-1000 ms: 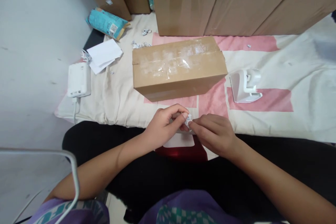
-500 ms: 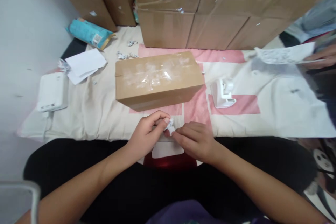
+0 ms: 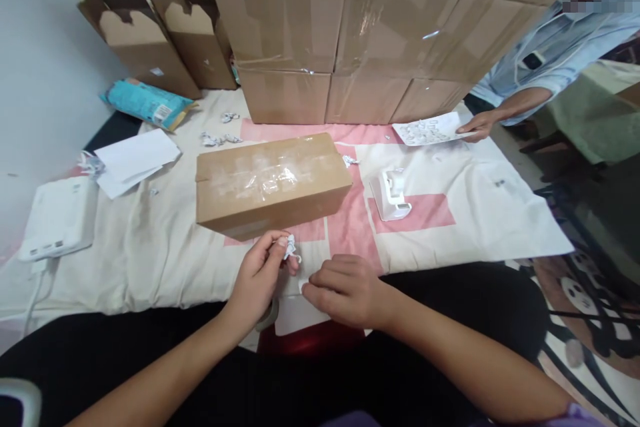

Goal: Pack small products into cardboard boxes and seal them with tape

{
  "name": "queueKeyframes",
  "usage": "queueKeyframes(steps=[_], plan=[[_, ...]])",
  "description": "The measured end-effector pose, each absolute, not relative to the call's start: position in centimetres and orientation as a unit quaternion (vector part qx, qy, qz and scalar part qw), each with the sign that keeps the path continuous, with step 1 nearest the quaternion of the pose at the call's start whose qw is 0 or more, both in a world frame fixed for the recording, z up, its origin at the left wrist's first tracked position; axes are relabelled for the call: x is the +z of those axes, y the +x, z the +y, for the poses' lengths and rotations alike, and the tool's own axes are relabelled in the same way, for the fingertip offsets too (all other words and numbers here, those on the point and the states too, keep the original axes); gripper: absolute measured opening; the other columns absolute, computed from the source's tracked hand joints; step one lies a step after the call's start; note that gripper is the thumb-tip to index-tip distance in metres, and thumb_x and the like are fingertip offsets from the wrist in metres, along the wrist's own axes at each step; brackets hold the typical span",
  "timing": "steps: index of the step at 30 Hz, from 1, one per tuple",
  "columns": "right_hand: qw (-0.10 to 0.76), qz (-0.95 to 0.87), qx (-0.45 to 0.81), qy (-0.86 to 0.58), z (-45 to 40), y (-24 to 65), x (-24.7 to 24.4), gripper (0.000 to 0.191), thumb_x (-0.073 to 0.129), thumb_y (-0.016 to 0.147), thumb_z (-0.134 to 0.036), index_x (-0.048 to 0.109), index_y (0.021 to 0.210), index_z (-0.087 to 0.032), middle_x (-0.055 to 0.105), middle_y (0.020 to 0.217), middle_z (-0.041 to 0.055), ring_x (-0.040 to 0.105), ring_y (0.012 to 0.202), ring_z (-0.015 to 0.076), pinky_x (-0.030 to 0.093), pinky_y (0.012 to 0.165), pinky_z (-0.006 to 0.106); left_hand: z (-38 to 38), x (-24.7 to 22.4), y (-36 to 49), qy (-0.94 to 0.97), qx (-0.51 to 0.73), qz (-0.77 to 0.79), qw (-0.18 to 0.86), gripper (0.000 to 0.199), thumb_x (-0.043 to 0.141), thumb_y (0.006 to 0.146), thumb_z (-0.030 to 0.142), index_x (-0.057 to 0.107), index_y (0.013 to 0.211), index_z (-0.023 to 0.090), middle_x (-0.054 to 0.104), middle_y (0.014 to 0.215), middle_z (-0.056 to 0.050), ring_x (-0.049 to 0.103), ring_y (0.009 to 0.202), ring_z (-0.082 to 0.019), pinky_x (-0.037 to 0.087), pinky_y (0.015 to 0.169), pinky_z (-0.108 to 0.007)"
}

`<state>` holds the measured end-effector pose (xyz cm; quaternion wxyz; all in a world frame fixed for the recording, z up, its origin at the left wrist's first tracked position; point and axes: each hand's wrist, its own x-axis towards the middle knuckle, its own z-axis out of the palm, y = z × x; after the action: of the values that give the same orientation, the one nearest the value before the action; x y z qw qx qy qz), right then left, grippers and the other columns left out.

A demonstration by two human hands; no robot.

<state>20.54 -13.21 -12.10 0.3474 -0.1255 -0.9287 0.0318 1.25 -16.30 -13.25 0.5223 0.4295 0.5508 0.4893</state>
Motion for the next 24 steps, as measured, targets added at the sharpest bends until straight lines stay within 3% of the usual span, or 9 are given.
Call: queueKeyframes(steps=[6, 9, 14, 17, 24], plan=[[0.386, -0.892, 0.122, -0.203, -12.7, 20.6, -12.7, 0.013, 0.045, 0.099, -0.01, 0.053, 0.104, -0.019, 0.068, 0.074, -0.0002, 0.06, 0.059, 0.0121, 0.047, 0.059, 0.025, -16.7, -14.5, 1.4, 0.48, 0.425, 0.53, 0.555, 0.026, 0.062, 0.096, 0.047, 0.058, 0.096, 0.022, 0.064, 0.066, 0.004, 0.063, 0.065, -0.015, 0.051, 0.065, -0.026], [0.395, -0.876, 0.129, -0.246, -12.3, 20.7, -12.8, 0.013, 0.044, 0.098, -0.011, 0.053, 0.102, -0.019, 0.067, 0.069, -0.0013, 0.057, 0.052, 0.0128, 0.044, 0.055, 0.025, -16.9, -14.7, 0.7, 0.542, 0.375, 0.544, 0.519, 0.027, 0.058, 0.099, 0.047, 0.057, 0.09, 0.022, 0.068, 0.07, 0.001, 0.065, 0.067, -0.016, 0.051, 0.065, -0.027], [0.423, -0.865, 0.104, -0.25, -12.0, 20.5, -13.1, 0.014, 0.043, 0.098, -0.012, 0.055, 0.1, -0.019, 0.067, 0.07, 0.0003, 0.061, 0.056, 0.0146, 0.045, 0.059, 0.026, -16.4, -13.3, -0.3, 0.737, 0.337, 0.518, 0.274, 0.026, 0.054, 0.1, 0.034, 0.06, 0.079, 0.021, 0.07, 0.068, -0.001, 0.066, 0.064, -0.017, 0.051, 0.066, -0.029], [0.442, -0.842, 0.092, -0.297, -11.4, 20.7, -13.5, 0.015, 0.043, 0.1, -0.014, 0.056, 0.103, -0.018, 0.069, 0.073, 0.0014, 0.064, 0.059, 0.0158, 0.043, 0.059, 0.026, -16.0, -11.0, 0.0, 0.796, 0.362, 0.47, 0.119, 0.014, 0.058, 0.097, 0.024, 0.065, 0.084, 0.022, 0.072, 0.068, 0.0, 0.064, 0.058, -0.015, 0.051, 0.061, -0.028], [0.443, -0.793, 0.12, -0.401, -8.9, 22.3, -12.7, 0.013, 0.043, 0.104, -0.023, 0.056, 0.107, -0.019, 0.073, 0.081, 0.0032, 0.066, 0.063, 0.0158, 0.038, 0.058, 0.026, -12.4, -3.9, 6.3, 0.794, 0.444, 0.415, -0.032, 0.007, 0.061, 0.097, 0.021, 0.067, 0.093, 0.022, 0.071, 0.077, 0.0, 0.063, 0.062, -0.013, 0.048, 0.063, -0.027]])
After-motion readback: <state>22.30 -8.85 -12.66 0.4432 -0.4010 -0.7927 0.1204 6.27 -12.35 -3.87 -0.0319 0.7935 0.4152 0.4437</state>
